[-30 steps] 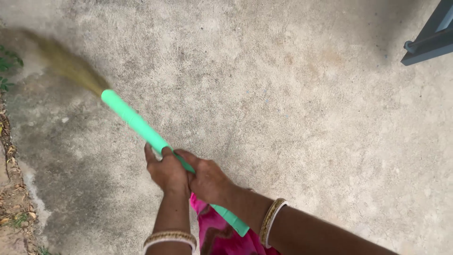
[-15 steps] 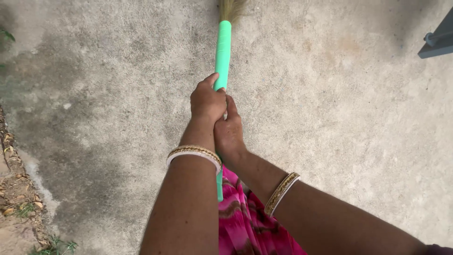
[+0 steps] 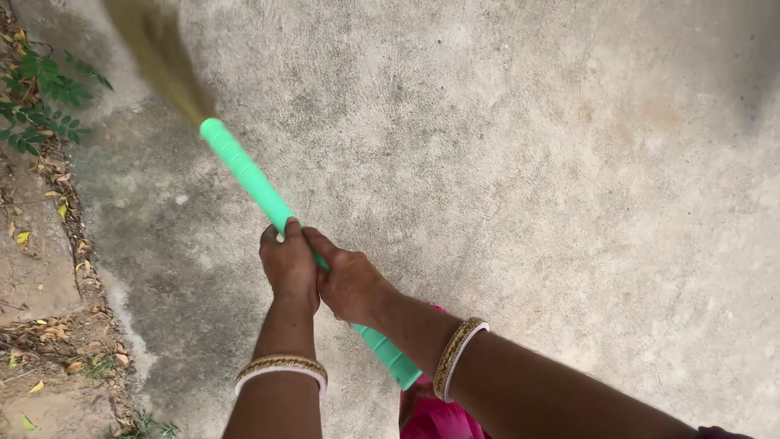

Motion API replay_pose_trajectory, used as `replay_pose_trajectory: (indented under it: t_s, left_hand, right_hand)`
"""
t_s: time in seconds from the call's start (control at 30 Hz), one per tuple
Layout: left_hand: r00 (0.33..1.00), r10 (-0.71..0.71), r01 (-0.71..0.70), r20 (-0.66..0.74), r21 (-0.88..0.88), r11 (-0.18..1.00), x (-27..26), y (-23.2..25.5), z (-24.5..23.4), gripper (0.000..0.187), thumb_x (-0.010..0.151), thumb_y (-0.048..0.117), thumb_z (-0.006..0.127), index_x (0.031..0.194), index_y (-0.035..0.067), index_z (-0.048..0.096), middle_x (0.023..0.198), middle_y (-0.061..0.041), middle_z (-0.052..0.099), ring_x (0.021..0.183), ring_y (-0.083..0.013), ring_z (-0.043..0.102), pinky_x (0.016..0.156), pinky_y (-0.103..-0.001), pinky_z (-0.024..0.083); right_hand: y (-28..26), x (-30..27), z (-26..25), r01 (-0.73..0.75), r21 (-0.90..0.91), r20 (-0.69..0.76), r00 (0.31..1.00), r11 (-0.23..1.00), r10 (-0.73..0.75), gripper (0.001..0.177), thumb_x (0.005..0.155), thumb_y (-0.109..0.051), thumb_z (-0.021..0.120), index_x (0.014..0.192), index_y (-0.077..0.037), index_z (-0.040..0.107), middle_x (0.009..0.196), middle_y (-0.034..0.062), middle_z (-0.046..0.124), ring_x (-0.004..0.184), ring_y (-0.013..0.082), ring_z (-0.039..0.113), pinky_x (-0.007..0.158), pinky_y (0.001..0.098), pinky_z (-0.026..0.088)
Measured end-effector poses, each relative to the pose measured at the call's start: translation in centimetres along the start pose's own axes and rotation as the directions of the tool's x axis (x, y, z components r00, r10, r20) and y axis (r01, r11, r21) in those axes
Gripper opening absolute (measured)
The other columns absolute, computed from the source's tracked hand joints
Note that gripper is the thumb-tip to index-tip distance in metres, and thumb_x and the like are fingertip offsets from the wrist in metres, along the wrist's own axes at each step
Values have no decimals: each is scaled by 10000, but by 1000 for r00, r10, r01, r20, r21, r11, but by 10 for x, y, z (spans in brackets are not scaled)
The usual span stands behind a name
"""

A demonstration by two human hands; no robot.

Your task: The person opens a gate latch and then sweeps the concrete floor using a broom.

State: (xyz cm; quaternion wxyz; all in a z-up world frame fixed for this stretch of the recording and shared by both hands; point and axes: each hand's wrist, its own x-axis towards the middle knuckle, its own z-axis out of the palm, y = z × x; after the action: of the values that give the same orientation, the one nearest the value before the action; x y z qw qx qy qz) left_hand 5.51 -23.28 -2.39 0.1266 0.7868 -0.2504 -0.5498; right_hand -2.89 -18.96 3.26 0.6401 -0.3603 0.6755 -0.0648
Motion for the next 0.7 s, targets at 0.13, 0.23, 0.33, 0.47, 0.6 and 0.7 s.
replay_pose_trajectory:
  t_s: [0.13, 0.23, 0.33, 0.47, 0.6, 0.7]
  left_hand:
    - [998, -44, 30, -54, -240, 970, -5, 7, -4, 522, 1025, 276, 510, 1500, 87, 406, 1273, -157, 644, 1102, -295, 679, 881, -444, 574]
    - [995, 36, -49, -94, -146, 988, -15, 10, 10, 431, 1075, 263, 440, 1452, 58, 470, 1247, -168, 650, 1052, -276, 698, 856, -436, 584]
    - [982, 181, -180, -60, 21, 984, -23, 27, 34, 448, 1060, 236, 448, 1490, 113, 443, 1198, -146, 670, 965, -233, 699, 827, -402, 579]
    - [945, 171, -239, 278, 233, 943, -23, 62, 64, 528, 1029, 281, 510, 1535, 179, 396, 1216, -120, 679, 928, -245, 748, 785, -364, 654]
    - [859, 398, -500, 324, 353, 791, 27, 68, 87, 590, 965, 232, 654, 1514, 189, 441, 1347, -124, 633, 1130, -294, 674, 937, -416, 561]
    - [928, 220, -308, 301, 286, 907, 19, 91, 54, 582, 971, 239, 600, 1528, 229, 431, 1379, -92, 628, 1120, -270, 730, 970, -379, 608]
  right_hand:
    - [21, 17, 4, 223, -172, -17, 973, 960, -229, 643, 1010, -131, 511, 1604, -243, 290, 891, 158, 744, 667, 233, 740, 661, 355, 639]
    - [32, 4, 0, 442, -110, -149, 878, 890, -455, 637, 1003, -108, 560, 1597, -190, 347, 901, 154, 768, 690, 201, 746, 693, 347, 631]
    - [4, -23, -20, 23, 133, -124, 992, 991, -6, 645, 1017, -133, 468, 1613, -274, 264, 853, 136, 729, 580, 192, 679, 571, 326, 643]
    - [-3, -14, -31, -44, 377, -342, 922, 925, 183, 679, 1003, -108, 422, 1627, -245, 190, 981, 151, 719, 597, 217, 677, 540, 357, 633]
    - [3, 24, -31, 258, 599, -486, 870, 758, 88, 667, 1012, -88, 463, 1624, -158, 209, 1208, 201, 711, 886, 181, 735, 761, 356, 631]
    - [-45, 17, -35, 52, 441, -382, 914, 896, 135, 671, 990, -94, 398, 1619, -222, 202, 1180, 213, 682, 842, 295, 744, 753, 425, 641]
